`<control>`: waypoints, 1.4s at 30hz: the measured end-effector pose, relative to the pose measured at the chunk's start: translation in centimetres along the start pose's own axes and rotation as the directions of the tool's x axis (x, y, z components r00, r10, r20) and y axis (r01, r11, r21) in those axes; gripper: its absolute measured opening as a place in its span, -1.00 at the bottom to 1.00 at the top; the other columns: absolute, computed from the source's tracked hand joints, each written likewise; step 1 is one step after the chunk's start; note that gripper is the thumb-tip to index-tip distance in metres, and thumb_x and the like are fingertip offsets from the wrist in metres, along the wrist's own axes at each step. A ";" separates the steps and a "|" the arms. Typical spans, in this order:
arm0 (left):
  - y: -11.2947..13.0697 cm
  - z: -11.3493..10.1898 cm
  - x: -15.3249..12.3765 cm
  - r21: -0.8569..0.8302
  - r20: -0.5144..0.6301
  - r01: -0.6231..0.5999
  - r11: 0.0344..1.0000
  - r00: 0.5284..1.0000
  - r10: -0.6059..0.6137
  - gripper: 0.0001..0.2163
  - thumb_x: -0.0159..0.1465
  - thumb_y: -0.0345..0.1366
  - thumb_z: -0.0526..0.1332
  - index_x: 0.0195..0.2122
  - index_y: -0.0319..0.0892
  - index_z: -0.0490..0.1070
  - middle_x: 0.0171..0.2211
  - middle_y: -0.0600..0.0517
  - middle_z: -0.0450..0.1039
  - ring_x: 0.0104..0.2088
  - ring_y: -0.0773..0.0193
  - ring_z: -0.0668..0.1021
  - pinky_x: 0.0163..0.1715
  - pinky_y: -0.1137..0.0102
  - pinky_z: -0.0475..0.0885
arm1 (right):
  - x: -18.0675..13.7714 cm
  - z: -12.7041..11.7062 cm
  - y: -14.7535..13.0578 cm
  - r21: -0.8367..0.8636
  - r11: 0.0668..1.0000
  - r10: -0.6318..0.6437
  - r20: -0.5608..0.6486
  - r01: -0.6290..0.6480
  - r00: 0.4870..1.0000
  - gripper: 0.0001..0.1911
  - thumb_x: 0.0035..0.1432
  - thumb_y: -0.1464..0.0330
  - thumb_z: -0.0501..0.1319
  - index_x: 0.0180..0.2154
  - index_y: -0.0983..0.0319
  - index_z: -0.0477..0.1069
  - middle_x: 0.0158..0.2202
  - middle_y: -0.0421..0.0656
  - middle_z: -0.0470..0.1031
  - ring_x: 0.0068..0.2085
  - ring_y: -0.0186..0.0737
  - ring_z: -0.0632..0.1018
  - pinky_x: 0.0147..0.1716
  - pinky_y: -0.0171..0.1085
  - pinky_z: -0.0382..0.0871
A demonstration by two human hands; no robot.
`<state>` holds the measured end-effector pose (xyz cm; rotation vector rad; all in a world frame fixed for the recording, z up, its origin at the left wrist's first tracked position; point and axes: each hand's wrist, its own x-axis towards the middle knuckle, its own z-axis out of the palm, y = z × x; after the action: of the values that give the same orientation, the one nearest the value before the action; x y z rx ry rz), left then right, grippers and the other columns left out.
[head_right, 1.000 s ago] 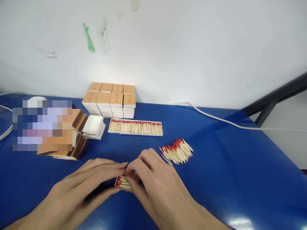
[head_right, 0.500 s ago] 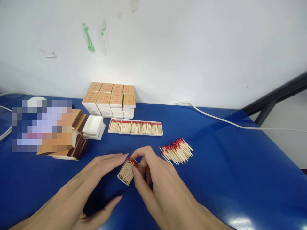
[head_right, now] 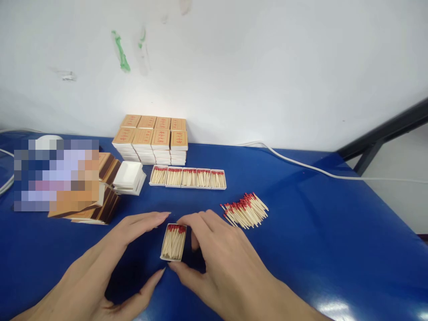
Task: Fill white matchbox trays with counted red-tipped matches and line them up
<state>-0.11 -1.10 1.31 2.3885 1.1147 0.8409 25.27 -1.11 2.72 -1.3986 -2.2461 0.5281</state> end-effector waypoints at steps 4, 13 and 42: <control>0.0 -0.3 -0.1 0.060 0.052 -0.018 0.998 0.999 0.015 -0.46 0.50 -0.36 0.25 0.49 -0.03 0.32 0.43 -0.13 0.48 0.36 0.09 0.65 0.30 0.28 0.66 | 0.2 -0.4 0.5 0.041 0.999 -0.025 0.034 0.024 0.999 -0.57 0.35 0.31 0.52 0.18 0.12 0.50 -0.21 -0.22 0.60 -0.16 -0.08 0.61 -0.12 -0.07 0.54; 0.3 -0.9 0.4 0.152 0.092 -0.137 0.979 0.988 0.124 -0.55 0.50 -0.32 0.27 0.41 -0.03 0.49 0.46 -0.23 0.38 0.33 -0.08 0.66 0.18 0.12 0.75 | 0.1 -0.5 0.0 0.137 0.991 -0.027 0.121 0.010 0.992 -0.57 0.40 0.33 0.48 0.22 0.09 0.48 -0.20 -0.27 0.59 -0.14 -0.13 0.61 -0.22 -0.13 0.47; 0.2 -1.2 0.9 0.120 0.003 -0.175 0.977 0.984 0.176 -0.73 0.53 -0.38 0.24 0.20 -0.19 0.58 0.33 -0.22 0.51 0.30 0.07 0.65 0.27 0.26 0.68 | 0.0 -0.4 0.2 0.060 0.996 -0.068 0.121 0.061 0.990 -0.48 0.36 0.35 0.53 0.24 0.09 0.41 -0.21 -0.27 0.59 -0.18 -0.12 0.61 -0.31 -0.15 0.45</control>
<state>-0.36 -0.42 2.65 2.6165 0.9936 0.8624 25.69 -1.01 2.91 -1.2933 -2.3449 0.6668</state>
